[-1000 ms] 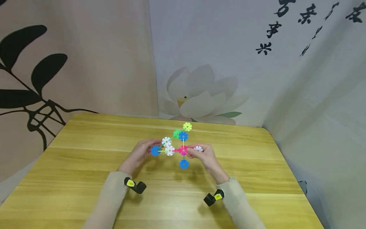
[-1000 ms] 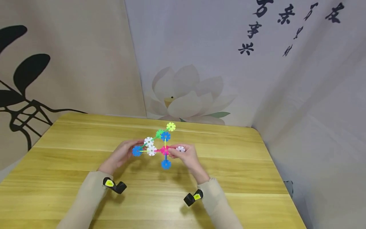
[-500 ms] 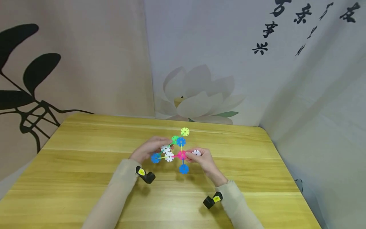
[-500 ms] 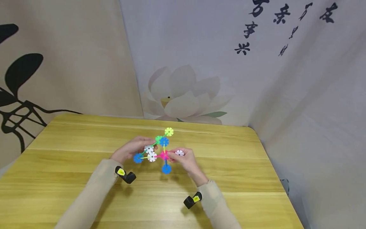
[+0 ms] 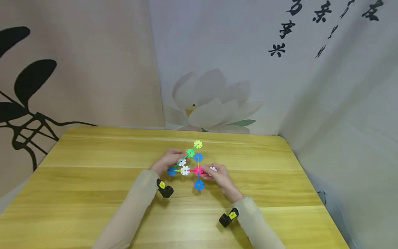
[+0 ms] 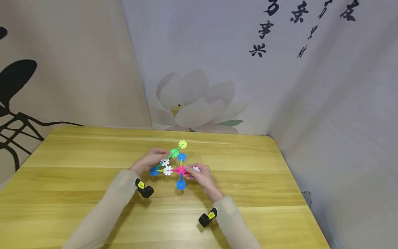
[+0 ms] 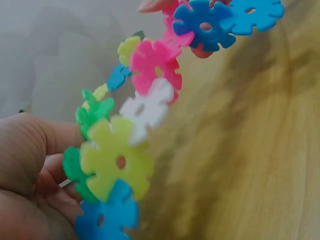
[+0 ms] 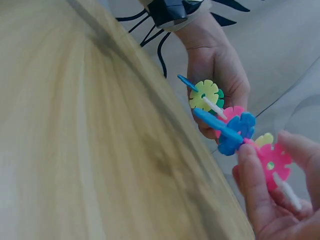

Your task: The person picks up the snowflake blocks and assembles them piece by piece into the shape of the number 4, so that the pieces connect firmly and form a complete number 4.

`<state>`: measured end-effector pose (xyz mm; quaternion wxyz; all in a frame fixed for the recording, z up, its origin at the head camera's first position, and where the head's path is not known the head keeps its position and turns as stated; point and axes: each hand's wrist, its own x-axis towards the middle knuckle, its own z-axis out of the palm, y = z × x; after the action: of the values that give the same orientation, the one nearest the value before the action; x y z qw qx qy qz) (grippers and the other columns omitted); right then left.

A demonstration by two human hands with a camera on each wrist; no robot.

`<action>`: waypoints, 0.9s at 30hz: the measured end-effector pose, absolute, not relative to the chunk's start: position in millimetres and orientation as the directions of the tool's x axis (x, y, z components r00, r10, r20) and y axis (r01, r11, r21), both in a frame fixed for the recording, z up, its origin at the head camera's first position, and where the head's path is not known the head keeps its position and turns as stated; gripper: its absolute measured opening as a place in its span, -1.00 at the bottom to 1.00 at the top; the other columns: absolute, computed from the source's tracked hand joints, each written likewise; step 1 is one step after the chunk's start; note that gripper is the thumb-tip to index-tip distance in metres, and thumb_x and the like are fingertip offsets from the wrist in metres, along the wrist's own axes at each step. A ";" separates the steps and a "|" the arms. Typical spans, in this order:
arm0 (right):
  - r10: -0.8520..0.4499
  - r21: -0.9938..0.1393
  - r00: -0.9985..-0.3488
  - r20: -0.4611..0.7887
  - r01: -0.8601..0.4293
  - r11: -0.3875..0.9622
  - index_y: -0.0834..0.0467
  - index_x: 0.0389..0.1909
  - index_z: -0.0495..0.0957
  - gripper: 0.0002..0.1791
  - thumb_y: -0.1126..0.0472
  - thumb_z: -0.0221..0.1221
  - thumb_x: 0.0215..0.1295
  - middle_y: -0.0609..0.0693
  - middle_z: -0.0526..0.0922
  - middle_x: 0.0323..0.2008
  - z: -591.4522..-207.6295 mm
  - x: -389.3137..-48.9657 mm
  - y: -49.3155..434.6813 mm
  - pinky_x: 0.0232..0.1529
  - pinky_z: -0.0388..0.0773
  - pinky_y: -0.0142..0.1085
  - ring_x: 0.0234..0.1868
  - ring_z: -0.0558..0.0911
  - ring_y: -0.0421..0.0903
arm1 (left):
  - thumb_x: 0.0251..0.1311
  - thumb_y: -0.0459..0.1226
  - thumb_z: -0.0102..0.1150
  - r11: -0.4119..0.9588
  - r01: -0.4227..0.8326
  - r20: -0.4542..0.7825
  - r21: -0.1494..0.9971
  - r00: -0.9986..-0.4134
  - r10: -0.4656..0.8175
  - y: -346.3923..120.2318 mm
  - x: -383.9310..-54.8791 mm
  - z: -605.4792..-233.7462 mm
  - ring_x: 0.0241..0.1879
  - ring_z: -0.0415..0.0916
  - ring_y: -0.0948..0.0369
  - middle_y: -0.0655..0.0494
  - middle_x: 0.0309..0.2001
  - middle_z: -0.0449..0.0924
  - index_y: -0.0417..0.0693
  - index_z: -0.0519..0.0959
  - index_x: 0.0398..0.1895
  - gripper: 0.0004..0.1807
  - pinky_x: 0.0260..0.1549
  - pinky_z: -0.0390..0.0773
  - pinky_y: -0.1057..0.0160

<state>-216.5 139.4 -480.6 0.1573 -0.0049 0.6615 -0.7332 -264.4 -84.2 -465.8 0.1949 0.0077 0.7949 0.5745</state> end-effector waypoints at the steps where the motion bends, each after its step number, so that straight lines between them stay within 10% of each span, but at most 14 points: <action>1: -0.235 -0.970 -0.948 -0.212 0.233 -0.065 0.35 -0.33 0.56 -0.79 0.23 0.25 0.21 0.02 0.68 -0.50 -482.0 -216.4 139.6 -0.31 0.67 -0.38 -0.46 0.66 -0.19 | 0.35 -0.20 0.00 0.353 -0.202 -0.292 0.914 -0.930 0.223 -82.2 -264.7 -466.6 -0.27 0.42 0.19 -0.12 0.03 0.52 -0.28 0.52 0.06 -0.63 -0.27 0.50 0.30; 7: -0.222 -0.969 -0.945 -0.241 0.247 0.001 0.42 -0.31 0.49 -0.75 0.26 0.24 0.21 0.16 0.68 -0.46 -488.6 -214.8 139.7 -0.38 0.67 -0.41 -0.47 0.67 -0.15 | 0.30 -0.24 0.05 0.389 -0.211 -0.279 0.897 -0.952 0.125 -70.9 -263.8 -468.8 0.05 0.43 -0.05 -0.19 0.05 0.52 -0.30 0.55 -0.01 -0.67 0.07 0.47 0.00; 14: -0.132 -0.955 -0.970 -0.203 0.165 0.248 0.34 -0.38 0.55 -0.74 0.18 0.30 0.15 0.14 0.68 -0.50 -487.9 -215.7 137.7 -0.63 0.50 -0.48 -0.58 0.59 -0.18 | 0.25 -0.26 0.10 0.429 -0.247 -0.291 0.869 -0.956 0.039 -66.1 -265.7 -470.3 -0.03 0.44 0.00 -0.18 0.04 0.52 -0.29 0.57 -0.03 -0.69 -0.07 0.53 0.11; 27: -0.142 -0.886 -0.989 -0.043 -0.028 0.463 0.27 -0.37 0.63 -0.74 0.12 0.31 0.14 0.01 0.63 -0.39 -489.9 -226.4 136.8 -0.40 0.45 -0.43 -0.37 0.47 -0.17 | 0.23 -0.29 0.12 0.561 -0.214 -0.252 0.800 -0.968 -0.010 -68.0 -267.4 -471.6 -0.14 0.47 0.07 -0.15 -0.05 0.58 -0.28 0.64 -0.15 -0.76 -0.20 0.56 0.19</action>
<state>-226.4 136.8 -489.9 0.0554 -0.0500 0.8535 -0.5156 -267.4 -68.0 -471.6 0.1098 -0.0637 0.8767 0.4641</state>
